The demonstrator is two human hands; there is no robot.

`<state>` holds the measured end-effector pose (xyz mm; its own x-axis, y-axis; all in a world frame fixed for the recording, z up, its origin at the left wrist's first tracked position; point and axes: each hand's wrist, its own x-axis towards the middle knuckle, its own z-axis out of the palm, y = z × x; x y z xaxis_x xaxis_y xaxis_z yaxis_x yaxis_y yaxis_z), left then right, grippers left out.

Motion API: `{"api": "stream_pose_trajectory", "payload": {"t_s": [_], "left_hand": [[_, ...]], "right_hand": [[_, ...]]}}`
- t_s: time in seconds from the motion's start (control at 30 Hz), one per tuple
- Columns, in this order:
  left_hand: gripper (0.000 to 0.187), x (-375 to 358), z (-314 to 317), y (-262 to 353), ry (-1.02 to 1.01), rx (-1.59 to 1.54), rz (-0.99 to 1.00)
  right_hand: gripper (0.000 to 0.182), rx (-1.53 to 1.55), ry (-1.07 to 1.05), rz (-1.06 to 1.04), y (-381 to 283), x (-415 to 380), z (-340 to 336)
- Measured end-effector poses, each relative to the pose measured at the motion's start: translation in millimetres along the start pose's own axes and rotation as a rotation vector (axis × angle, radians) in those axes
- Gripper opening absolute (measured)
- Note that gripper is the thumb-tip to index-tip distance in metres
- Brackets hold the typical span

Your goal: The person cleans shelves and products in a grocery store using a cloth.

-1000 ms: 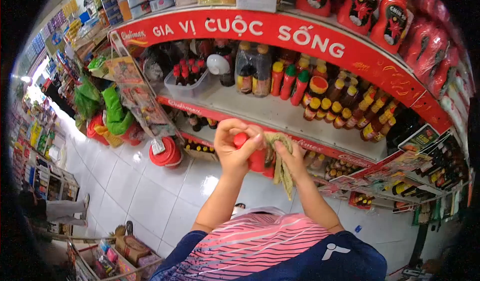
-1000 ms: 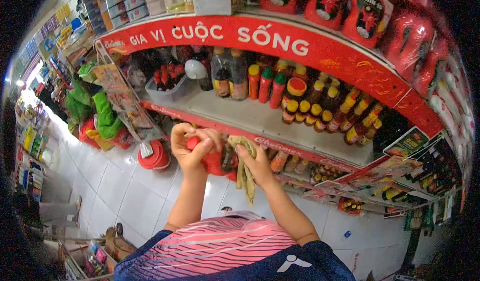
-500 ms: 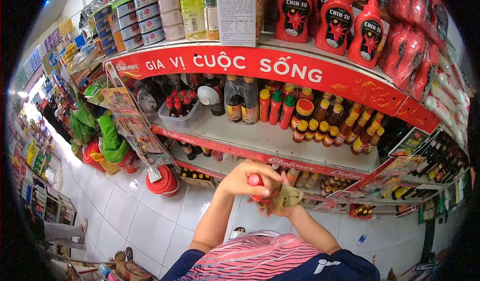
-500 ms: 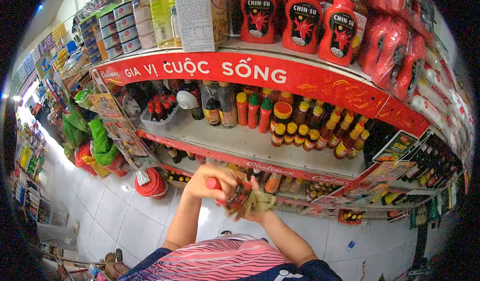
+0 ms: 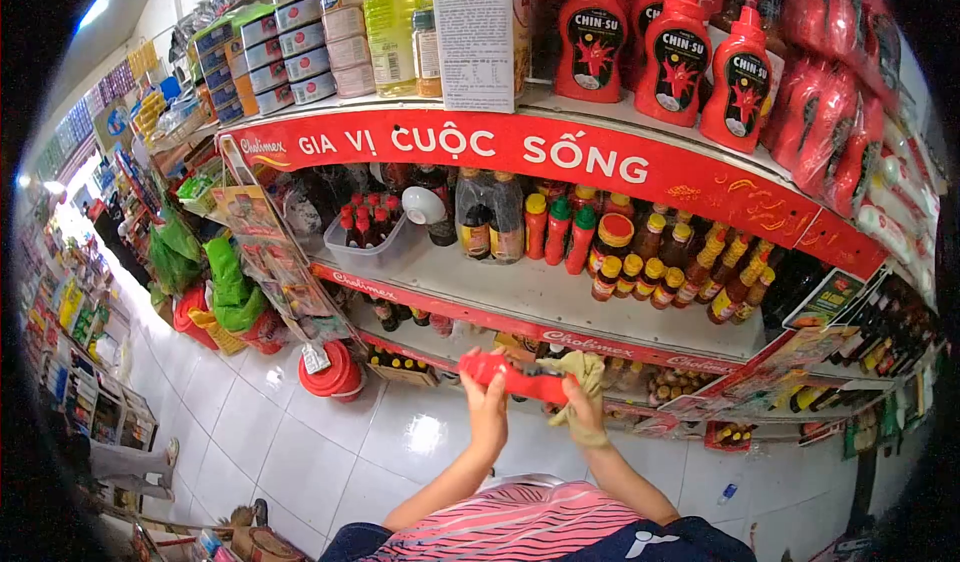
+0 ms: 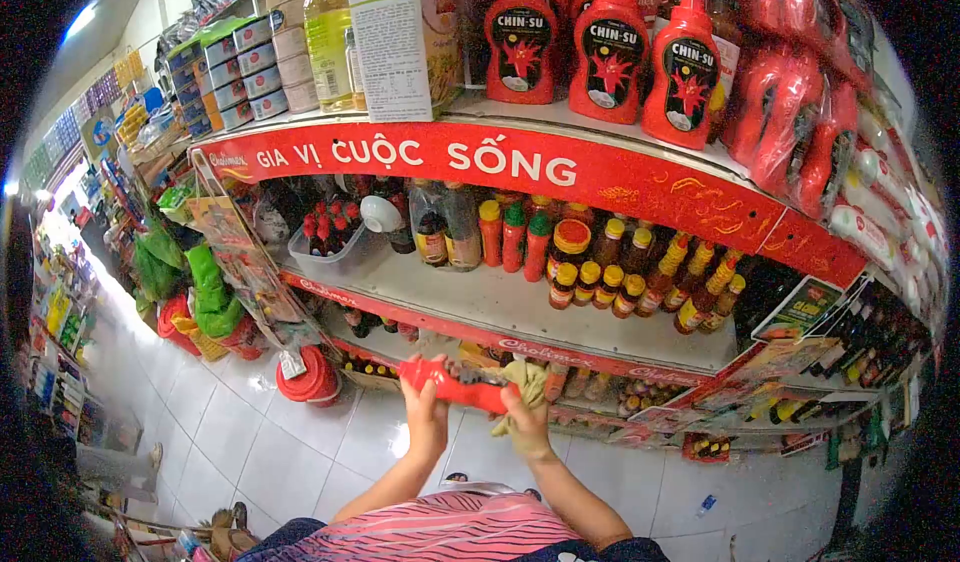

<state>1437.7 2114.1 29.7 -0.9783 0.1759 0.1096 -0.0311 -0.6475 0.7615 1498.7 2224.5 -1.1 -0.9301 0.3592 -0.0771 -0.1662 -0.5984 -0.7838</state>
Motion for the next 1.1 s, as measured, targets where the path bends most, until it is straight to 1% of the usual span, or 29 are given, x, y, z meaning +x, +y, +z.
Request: {"api": "stream_pose_trajectory", "payload": {"t_s": [0.03, 0.07, 0.13, 0.17, 0.2, 0.27, 0.3, 0.33, 0.37, 0.4, 0.43, 0.47, 0.5, 0.53, 0.6, 0.63, 0.67, 0.73, 0.77, 0.8, 0.87, 0.9, 0.93, 1.0, 1.07, 1.1], "left_hand": [[0.049, -3.3, -0.4, -3.0, 0.130, -0.153, -0.014], [0.049, -4.4, -1.0, -2.7, 0.132, -0.150, -0.015], [0.047, -5.7, 5.4, 4.0, 0.061, 0.099, 0.100], [0.049, -9.0, 10.6, 12.1, 0.004, 0.214, 0.079], [0.049, -12.1, 11.0, 7.2, 0.005, 0.211, 0.077], [0.052, -17.6, 12.5, -5.5, -0.244, 0.272, 0.205], [0.052, -16.9, 14.2, -5.7, -0.322, 0.297, 0.290], [0.052, -14.1, 18.9, -4.1, -0.328, 0.293, 0.297], [0.050, -11.0, 25.3, -0.3, -0.379, 0.284, 0.417], [0.049, -6.9, 31.7, 3.1, -0.429, 0.272, 0.536], [0.050, -0.8, 37.2, 6.3, -0.453, 0.239, 0.586], [0.051, 4.7, 44.0, 14.8, -0.456, 0.201, 0.607], [0.051, 11.3, 52.5, 22.5, -0.425, 0.145, 0.585], [0.050, 16.4, 60.5, 28.9, -0.388, 0.093, 0.559], [0.047, 29.9, 78.7, 38.0, -0.329, 0.257, 0.604], [0.046, 41.0, 85.8, 46.3, -0.335, 0.269, 0.642], [0.045, 53.6, 92.9, 56.9, -0.342, 0.278, 0.681], [0.044, 69.5, 122.0, 90.8, -0.365, 0.181, 0.855], [0.043, 70.3, 141.6, 109.7, -0.357, 0.135, 0.927], [0.042, 71.5, 162.0, 129.0, -0.349, 0.089, 1.001], [0.044, 82.5, 200.5, 157.1, -0.307, 0.050, 1.063], [0.043, 90.7, 218.3, 168.6, -0.346, 0.090, 1.082], [0.044, 101.8, 234.6, 176.7, -0.386, 0.128, 1.101], [0.040, 137.4, 260.2, 178.8, -0.315, 0.250, 1.193], [0.042, 156.9, 279.1, 175.2, -0.333, 0.326, 1.116], [0.044, 160.2, 286.9, 171.1, -0.310, 0.363, 1.082]], "right_hand": [[0.035, -0.204, 0.095, -0.219, -3.8, -7.2, 11.1], [0.035, -0.202, 0.096, -0.216, 5.3, -7.3, 6.4], [0.029, -0.437, 0.218, -0.282, 9.5, -9.7, 13.3], [0.027, -0.415, 0.256, -0.171, 5.9, -22.0, 17.5], [0.025, -0.485, 0.186, -0.206, 15.0, -16.8, 10.8], [0.025, -0.421, 0.150, -0.198, 20.8, -15.9, -0.6], [0.025, -0.421, 0.150, -0.201, 13.4, -17.7, 4.5], [0.026, -0.201, 0.221, -0.047, 2.9, -18.1, 10.1], [0.027, 0.022, 0.287, 0.105, -5.9, -18.8, 13.1], [0.027, 0.023, 0.283, 0.093, -11.0, -21.7, 11.9], [0.028, 0.024, 0.230, 0.031, -12.9, -28.0, 7.8], [0.030, 0.025, 0.175, -0.030, -12.1, -34.3, 1.5], [0.035, 0.029, 0.147, -0.057, -9.8, -39.8, -18.6], [0.035, 0.028, 0.142, -0.051, -19.2, -46.4, -29.7], [0.041, -0.139, -0.191, -0.314, -46.2, -64.0, -42.9], [0.040, -0.308, -0.209, -0.321, -67.4, -66.1, -39.1], [0.040, -0.311, -0.214, -0.326, -73.9, -67.6, -44.7], [0.035, -0.616, -0.096, -0.365, -84.2, -68.3, -56.7], [0.031, -0.641, 0.065, -0.305, -80.0, -72.6, -68.1], [0.031, -0.643, 0.059, -0.305, -82.6, -73.6, -75.9], [0.034, -1.113, 0.042, -0.388, -88.3, -76.6, -91.0], [0.037, -1.237, 0.032, -0.335, -89.3, -80.1, -100.2], [0.037, -1.233, 0.031, -0.336, -91.7, -83.3, -100.2], [0.037, -1.195, 0.039, -0.356, -100.5, -90.8, -99.5], [0.038, -1.242, 0.047, -0.355, -96.9, -92.4, -115.1], [0.039, -1.285, 0.057, -0.344, -96.3, -92.6, -121.1]]}}
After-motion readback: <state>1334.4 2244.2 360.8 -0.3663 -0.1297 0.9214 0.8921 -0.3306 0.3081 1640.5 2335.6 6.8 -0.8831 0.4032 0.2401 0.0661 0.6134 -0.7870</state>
